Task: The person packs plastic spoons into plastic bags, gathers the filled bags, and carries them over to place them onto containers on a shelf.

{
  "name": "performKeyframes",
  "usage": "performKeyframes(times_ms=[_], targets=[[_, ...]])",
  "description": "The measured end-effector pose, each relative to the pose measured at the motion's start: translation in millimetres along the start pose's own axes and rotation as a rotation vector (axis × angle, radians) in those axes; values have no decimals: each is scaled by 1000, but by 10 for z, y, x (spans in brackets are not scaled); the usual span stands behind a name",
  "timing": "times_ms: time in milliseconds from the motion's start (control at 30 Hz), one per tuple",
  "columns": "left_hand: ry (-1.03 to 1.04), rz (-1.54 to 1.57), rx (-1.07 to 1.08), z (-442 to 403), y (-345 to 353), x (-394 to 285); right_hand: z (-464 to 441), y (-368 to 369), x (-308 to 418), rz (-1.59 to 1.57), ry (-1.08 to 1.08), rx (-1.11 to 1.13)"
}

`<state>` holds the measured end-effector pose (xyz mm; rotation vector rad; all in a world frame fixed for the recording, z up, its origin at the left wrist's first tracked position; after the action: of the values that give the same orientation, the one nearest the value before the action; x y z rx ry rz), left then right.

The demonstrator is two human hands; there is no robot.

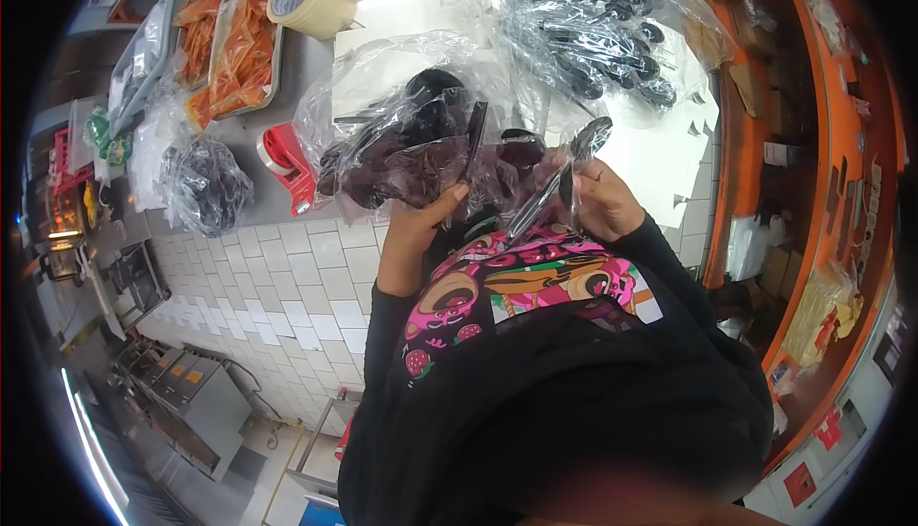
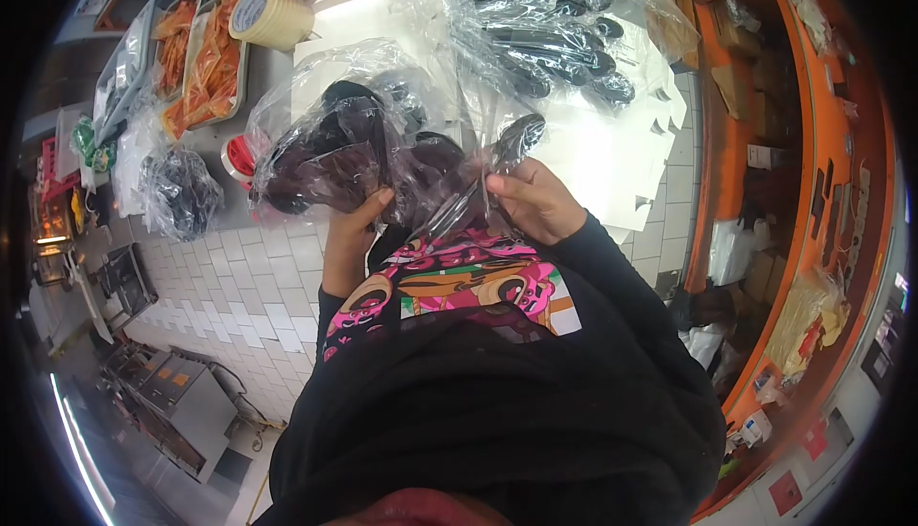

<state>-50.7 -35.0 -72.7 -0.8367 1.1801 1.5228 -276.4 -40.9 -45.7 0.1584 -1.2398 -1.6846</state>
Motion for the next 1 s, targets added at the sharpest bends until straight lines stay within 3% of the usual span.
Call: performKeyframes(times_ms=[233, 333, 367, 433, 467, 533, 600, 633, 667, 733, 833, 867, 933, 1000], targets=[[-41, 181, -36, 81, 43, -83, -4, 69, 11, 354, -126, -74], [103, 97, 53, 88, -216, -3, -49, 108, 121, 485, -246, -83], [150, 329, -50, 98, -506, 118, -40, 242, 277, 426, -317, -89], [258, 374, -194, 188, -759, -95, -63, 364, 502, 431, -471, -93], [314, 184, -228, 276, -829, -282, -89, 428, 597, 449, -513, -104], [358, 199, -290, 346, -885, -576, -163, 691, 695, 462, -630, -88], [405, 211, -359, 437, -1017, -674, -298, 907, 748, 1341, -964, -140], [474, 121, -392, 497, -1103, -693, -409, 1132, 700, 1366, -963, -71], [542, 30, -425, 566, -1172, -711, -637, 1074, 544, 1629, -723, -211], [538, 165, -448, 692, -1239, -660, -1029, 1129, 302, 2137, -433, -165], [520, 160, -409, 803, -1204, -539, -1643, 1135, -21, 2420, -499, -19], [659, -46, -276, 809, -1149, -551, -1813, 943, -132, 2423, -523, 5], [612, 30, -312, 828, -1171, -536, -2049, 549, -317, 2474, -882, 44], [551, 124, -363, 814, -1184, -590, -1978, 522, -255, 2405, -910, 75]])
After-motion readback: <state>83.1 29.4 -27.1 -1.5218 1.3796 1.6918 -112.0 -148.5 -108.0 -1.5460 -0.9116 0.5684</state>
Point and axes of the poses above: each hand's wrist, its own z-axis away from the middle knuckle, its own y-axis out of the palm, x = y × z, the point moved 4 cm from there along -z, towards the middle knuckle, and after that the axes turned 8 degrees about y, right-handed, at the moved point
